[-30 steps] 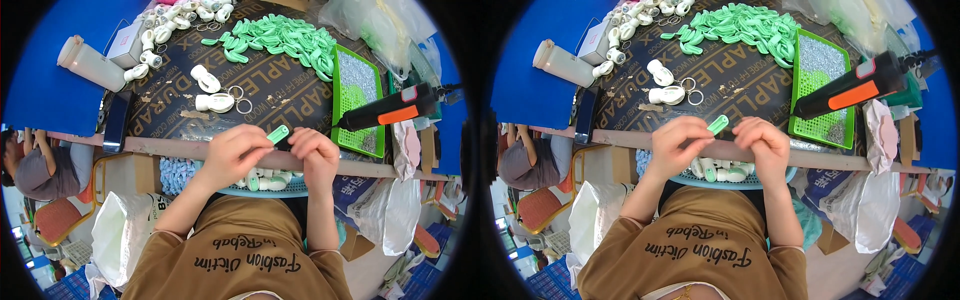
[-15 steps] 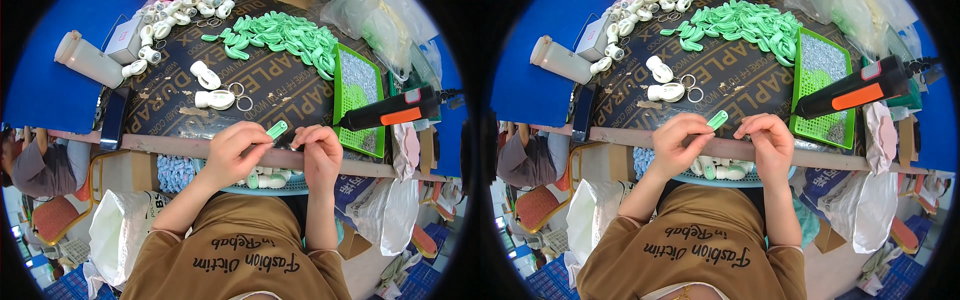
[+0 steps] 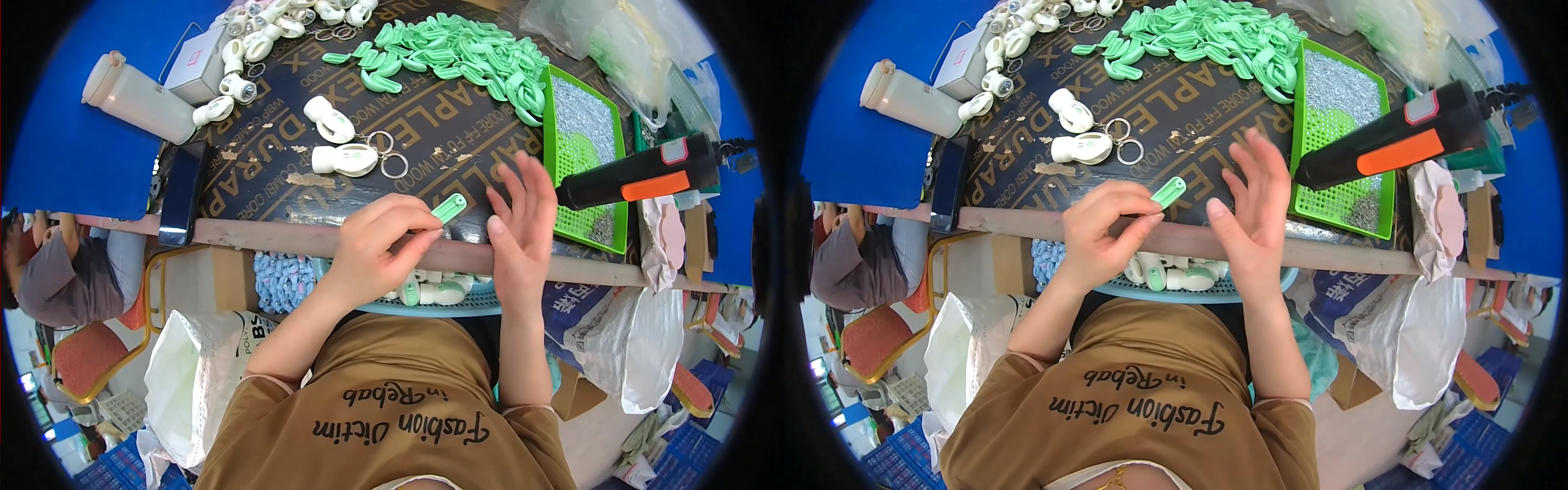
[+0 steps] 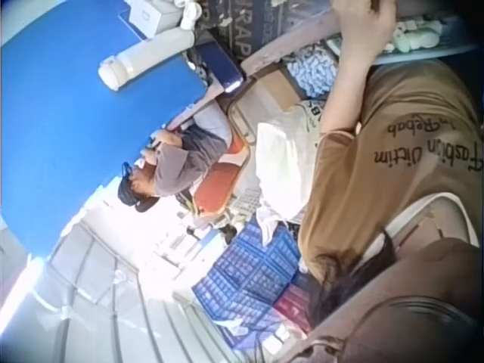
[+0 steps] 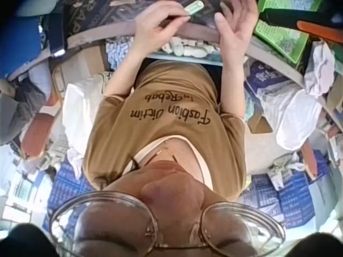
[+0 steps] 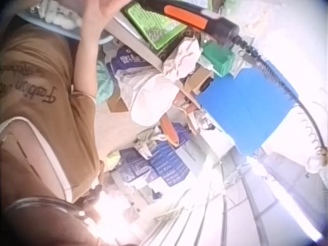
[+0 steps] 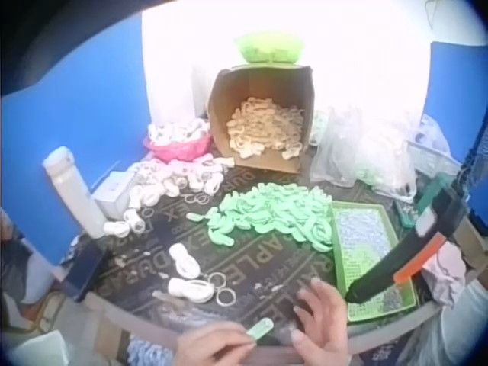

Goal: Assembling small plastic flashlights by inserting internal components and using a glue gun to secure parts.

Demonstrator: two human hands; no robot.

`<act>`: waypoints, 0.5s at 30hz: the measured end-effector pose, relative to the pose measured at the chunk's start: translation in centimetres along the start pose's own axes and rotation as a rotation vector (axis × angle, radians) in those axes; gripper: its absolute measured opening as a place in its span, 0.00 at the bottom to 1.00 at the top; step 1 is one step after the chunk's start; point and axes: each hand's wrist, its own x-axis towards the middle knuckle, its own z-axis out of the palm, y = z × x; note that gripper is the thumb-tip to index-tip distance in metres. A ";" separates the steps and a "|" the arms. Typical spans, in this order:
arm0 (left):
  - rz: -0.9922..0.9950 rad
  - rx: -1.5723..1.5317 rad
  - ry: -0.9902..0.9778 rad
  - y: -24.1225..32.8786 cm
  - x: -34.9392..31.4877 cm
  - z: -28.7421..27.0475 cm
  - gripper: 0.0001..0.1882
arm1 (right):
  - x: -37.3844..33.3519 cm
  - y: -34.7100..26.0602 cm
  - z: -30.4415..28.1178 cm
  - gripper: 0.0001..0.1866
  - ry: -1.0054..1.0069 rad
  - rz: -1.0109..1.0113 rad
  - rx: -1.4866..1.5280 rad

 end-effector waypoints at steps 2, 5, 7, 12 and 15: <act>-0.030 0.006 0.001 0.1 0.0 -0.1 0.08 | 0.2 -0.1 0.5 0.43 0.029 -0.001 -0.025; -0.046 0.003 -0.005 0.0 -0.1 -0.1 0.08 | 0.1 -0.3 0.8 0.42 -0.002 0.016 -0.112; -0.044 0.016 0.002 -0.1 -0.1 -0.1 0.08 | 0.1 -0.3 0.9 0.41 -0.005 0.018 -0.133; -0.009 -0.013 -0.025 -0.2 0.0 -0.4 0.07 | 0.2 -0.2 0.7 0.39 -0.012 0.032 -0.116; 0.050 -0.166 -0.047 -0.7 -0.1 -0.3 0.07 | 0.1 0.2 0.3 0.36 -0.038 0.032 -0.141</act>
